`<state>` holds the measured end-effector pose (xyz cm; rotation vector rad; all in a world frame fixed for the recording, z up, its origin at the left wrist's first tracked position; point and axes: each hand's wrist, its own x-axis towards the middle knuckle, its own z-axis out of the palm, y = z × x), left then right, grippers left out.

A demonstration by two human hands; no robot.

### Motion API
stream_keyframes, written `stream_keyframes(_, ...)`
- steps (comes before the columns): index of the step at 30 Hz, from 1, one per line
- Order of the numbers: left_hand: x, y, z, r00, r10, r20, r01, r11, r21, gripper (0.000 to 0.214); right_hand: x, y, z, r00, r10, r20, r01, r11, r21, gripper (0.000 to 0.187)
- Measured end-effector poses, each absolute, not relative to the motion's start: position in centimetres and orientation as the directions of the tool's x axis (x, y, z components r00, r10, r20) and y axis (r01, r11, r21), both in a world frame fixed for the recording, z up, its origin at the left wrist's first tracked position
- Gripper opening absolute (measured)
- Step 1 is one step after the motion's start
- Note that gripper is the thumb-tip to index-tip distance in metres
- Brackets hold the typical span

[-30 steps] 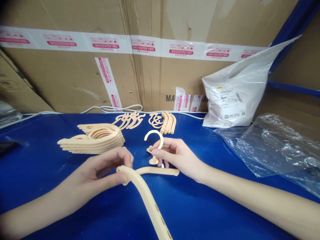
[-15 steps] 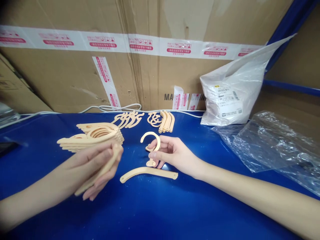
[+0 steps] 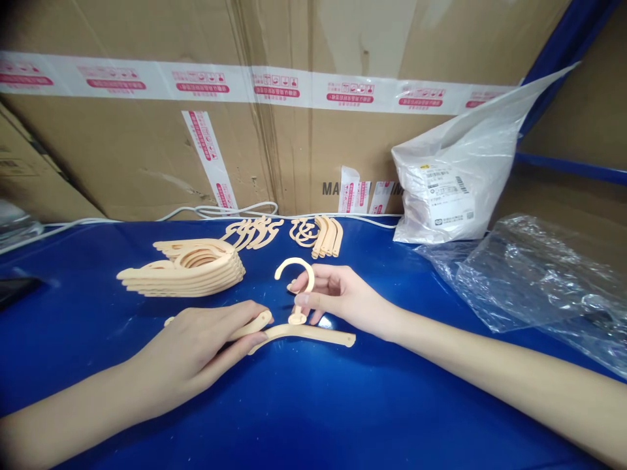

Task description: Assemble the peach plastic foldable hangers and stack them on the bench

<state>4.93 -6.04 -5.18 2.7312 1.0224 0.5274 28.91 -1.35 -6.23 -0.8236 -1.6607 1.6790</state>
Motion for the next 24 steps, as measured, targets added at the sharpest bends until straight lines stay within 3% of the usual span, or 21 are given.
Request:
stream_keyframes(11, 4.78, -6.19, -5.67, 0.736, 0.615, 0.284, 0.544, -0.786, 0.293, 0.020, 28.92, -1.36, -5.98, -0.551, 0.833, -0.051, -0.040, -0.087, -0.995, 0.036)
stream_keyframes(19, 5.19, -6.16, -5.28, 0.767, 0.533, 0.359, 0.547, -0.834, 0.070, 0.028, 28.92, -1.22, -6.11, -0.579, 0.814, -0.043, -0.053, -0.090, -0.995, 0.040)
stream_keyframes(24, 5.17, -5.98, -5.66, 0.777, 0.511, 0.367, 0.533, -0.845, 0.047, 0.031, 29.04, -1.16, -6.27, -0.617, 0.787, -0.009, -0.067, -0.064, -0.996, 0.042)
